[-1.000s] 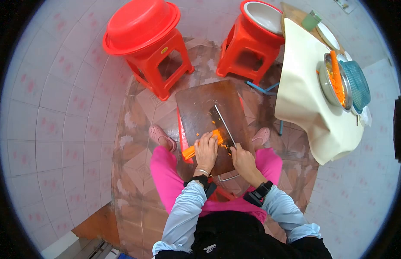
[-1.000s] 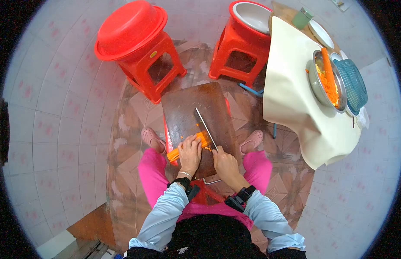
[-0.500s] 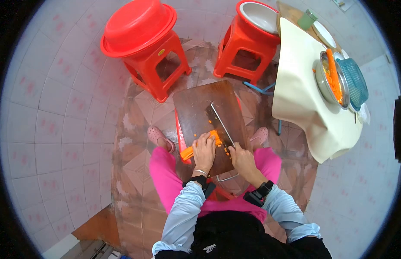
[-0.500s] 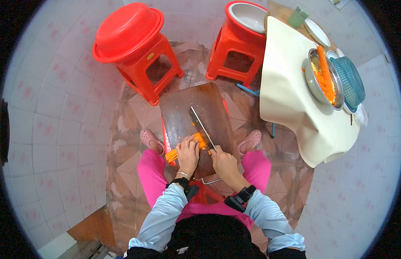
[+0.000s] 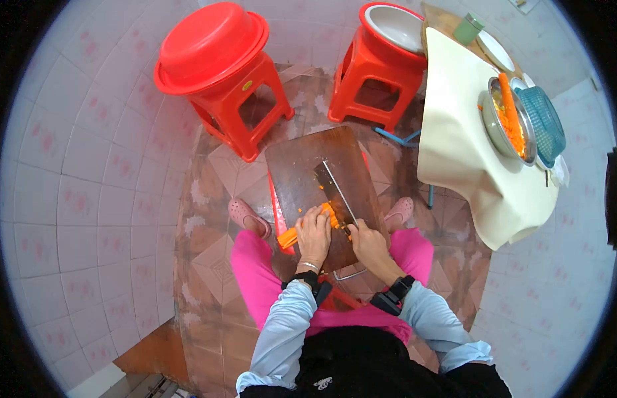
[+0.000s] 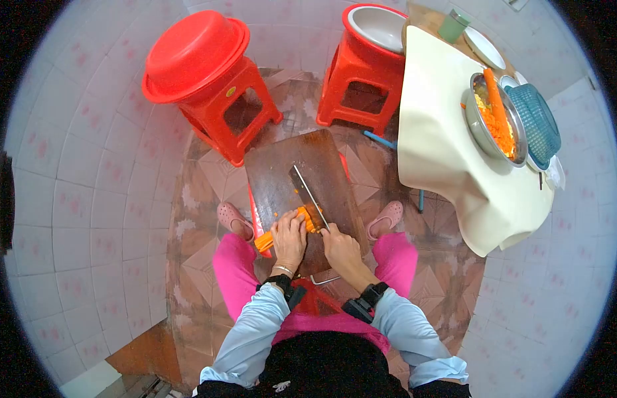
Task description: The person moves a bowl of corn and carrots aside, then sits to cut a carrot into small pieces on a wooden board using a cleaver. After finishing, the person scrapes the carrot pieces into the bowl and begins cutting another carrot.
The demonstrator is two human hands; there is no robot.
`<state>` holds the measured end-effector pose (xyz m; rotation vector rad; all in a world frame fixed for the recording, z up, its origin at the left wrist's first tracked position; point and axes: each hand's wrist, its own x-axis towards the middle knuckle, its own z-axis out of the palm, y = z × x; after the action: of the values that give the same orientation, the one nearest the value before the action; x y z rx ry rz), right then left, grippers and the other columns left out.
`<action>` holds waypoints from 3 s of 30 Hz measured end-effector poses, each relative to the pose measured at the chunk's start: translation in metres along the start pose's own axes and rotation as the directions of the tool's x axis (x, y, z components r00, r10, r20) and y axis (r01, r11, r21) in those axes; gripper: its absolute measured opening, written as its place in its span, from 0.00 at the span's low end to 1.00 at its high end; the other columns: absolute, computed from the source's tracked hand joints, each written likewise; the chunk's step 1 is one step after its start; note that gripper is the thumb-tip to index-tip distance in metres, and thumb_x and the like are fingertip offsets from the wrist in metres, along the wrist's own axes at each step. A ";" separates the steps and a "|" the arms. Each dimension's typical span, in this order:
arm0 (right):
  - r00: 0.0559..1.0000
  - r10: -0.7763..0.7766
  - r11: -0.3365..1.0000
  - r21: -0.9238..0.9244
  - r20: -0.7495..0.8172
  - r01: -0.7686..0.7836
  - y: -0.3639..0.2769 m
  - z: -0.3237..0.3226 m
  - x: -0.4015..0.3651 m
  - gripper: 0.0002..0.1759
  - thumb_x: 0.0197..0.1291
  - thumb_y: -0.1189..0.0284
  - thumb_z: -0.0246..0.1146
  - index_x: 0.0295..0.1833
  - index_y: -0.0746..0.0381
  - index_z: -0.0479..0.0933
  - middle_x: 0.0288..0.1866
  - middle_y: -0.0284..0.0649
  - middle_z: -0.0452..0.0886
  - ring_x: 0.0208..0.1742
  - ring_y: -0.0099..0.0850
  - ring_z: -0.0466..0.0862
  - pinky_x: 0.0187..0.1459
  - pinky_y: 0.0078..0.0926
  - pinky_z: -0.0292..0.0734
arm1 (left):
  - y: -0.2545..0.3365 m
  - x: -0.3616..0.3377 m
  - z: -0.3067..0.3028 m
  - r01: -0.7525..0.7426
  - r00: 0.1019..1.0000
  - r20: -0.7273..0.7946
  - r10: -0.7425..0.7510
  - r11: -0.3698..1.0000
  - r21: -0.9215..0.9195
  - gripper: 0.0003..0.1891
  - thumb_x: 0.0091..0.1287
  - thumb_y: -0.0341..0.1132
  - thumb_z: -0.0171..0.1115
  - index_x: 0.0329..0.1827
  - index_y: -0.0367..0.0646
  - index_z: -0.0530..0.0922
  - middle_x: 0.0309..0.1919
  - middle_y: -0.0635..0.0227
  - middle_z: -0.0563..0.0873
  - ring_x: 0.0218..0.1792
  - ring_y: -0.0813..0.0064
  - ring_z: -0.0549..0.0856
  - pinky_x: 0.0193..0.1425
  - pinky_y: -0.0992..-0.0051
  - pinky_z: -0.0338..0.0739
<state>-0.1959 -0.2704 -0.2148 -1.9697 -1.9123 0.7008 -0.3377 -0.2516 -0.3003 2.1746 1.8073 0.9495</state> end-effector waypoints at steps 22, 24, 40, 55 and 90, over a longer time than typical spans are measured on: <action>1.000 -0.005 0.998 0.056 -0.015 0.006 -0.016 -0.019 -0.005 0.17 0.68 0.58 0.54 0.42 0.63 0.70 0.21 0.56 0.79 0.25 0.57 0.81 0.25 0.53 0.74 | -0.002 0.004 -0.027 0.011 0.997 0.081 0.010 0.967 -0.255 0.22 0.58 0.33 0.68 0.55 0.41 0.72 0.56 0.55 0.74 0.59 0.53 0.73 0.63 0.59 0.66; 1.000 -0.016 0.996 0.083 -0.006 0.016 -0.009 -0.017 -0.010 0.16 0.68 0.59 0.54 0.42 0.63 0.70 0.21 0.56 0.79 0.25 0.57 0.81 0.25 0.53 0.74 | -0.008 0.002 -0.021 0.005 0.995 0.093 0.020 0.964 -0.266 0.22 0.57 0.32 0.68 0.54 0.41 0.72 0.56 0.55 0.74 0.58 0.53 0.73 0.63 0.59 0.67; 0.998 0.039 0.997 -0.072 0.051 -0.035 -0.014 0.018 0.001 0.15 0.70 0.61 0.51 0.41 0.64 0.68 0.21 0.56 0.80 0.25 0.56 0.82 0.26 0.53 0.75 | -0.013 -0.004 -0.010 -0.106 0.994 0.018 0.110 0.983 -0.151 0.14 0.57 0.30 0.67 0.47 0.41 0.78 0.50 0.59 0.78 0.56 0.58 0.77 0.60 0.61 0.71; 0.994 0.023 0.998 -0.063 0.103 -0.016 -0.011 -0.007 -0.018 0.13 0.70 0.63 0.51 0.40 0.63 0.67 0.21 0.54 0.80 0.24 0.55 0.81 0.24 0.53 0.75 | -0.014 -0.003 -0.010 -0.091 0.995 0.016 0.094 0.985 -0.145 0.12 0.59 0.31 0.66 0.45 0.41 0.78 0.50 0.59 0.78 0.56 0.59 0.77 0.60 0.60 0.71; 0.999 -0.005 1.000 -0.013 0.042 0.005 -0.008 -0.007 -0.022 0.12 0.69 0.63 0.52 0.41 0.63 0.68 0.20 0.55 0.78 0.23 0.56 0.80 0.25 0.54 0.74 | -0.011 -0.001 -0.011 -0.094 0.995 -0.036 0.089 0.981 -0.171 0.15 0.58 0.29 0.67 0.46 0.39 0.74 0.49 0.57 0.79 0.54 0.56 0.78 0.59 0.61 0.71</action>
<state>-0.1985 -0.2911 -0.2017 -1.9723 -1.9500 0.7364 -0.3529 -0.2524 -0.2973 2.1626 1.5831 1.1173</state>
